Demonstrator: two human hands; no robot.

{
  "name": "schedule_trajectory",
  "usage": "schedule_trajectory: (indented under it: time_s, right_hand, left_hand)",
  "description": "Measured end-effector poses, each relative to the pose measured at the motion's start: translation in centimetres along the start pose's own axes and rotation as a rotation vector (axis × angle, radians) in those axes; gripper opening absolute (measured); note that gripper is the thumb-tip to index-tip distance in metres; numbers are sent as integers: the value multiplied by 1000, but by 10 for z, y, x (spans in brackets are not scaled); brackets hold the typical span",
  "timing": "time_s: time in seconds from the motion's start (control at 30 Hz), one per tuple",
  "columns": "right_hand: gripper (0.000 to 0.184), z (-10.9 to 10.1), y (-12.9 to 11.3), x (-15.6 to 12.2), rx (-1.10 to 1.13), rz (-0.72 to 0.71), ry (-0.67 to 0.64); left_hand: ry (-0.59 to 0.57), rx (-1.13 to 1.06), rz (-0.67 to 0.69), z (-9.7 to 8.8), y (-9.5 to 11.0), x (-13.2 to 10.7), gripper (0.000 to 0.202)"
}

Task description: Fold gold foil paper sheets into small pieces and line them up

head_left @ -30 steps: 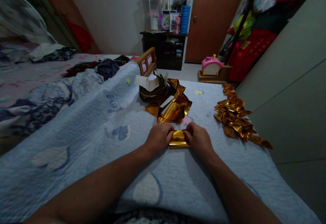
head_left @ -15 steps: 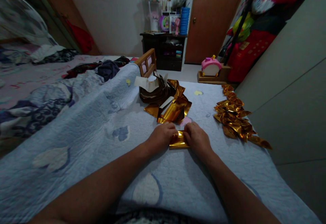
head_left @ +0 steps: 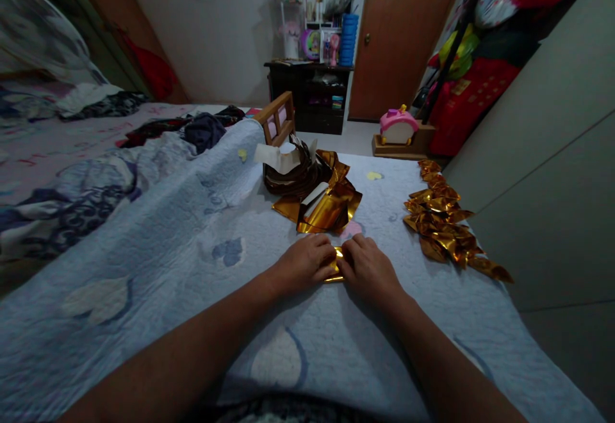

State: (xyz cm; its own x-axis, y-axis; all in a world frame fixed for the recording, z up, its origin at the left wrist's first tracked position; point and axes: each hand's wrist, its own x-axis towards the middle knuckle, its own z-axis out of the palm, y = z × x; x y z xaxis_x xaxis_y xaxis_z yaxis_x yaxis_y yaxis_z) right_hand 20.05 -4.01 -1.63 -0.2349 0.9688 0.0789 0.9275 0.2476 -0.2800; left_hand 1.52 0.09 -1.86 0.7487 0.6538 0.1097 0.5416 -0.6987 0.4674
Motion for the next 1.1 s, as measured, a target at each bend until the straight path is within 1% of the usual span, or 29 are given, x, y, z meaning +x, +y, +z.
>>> schedule_trajectory:
  time_s: [0.1, 0.23, 0.43, 0.63, 0.73, 0.9, 1.1]
  right_hand:
    - [9, 2, -3, -2, -51, -17, 9]
    - [10, 4, -5, -4, -91, -22, 11]
    - [25, 3, -14, -9, -127, 4, 6]
    - [34, 4, -16, -13, -107, 5, 27]
    - [40, 4, -16, -13, -98, 3, 27]
    - [43, 6, -11, -12, -89, 3, 34]
    - [46, 0, 2, -12, -40, 9, -14]
  left_hand:
    - [-9, -1, -7, 1, -1, -2, 13]
    - [-5, -56, -19, 4, -6, -4, 23]
    - [-48, -101, 8, 3, -13, -6, 36]
    - [-93, -124, 36, 0, -20, -7, 47]
    - [-106, -143, 41, 0, -23, -8, 53]
    - [-106, -163, 38, 1, -26, -7, 61]
    - [-114, -161, 32, 2, -26, -7, 62]
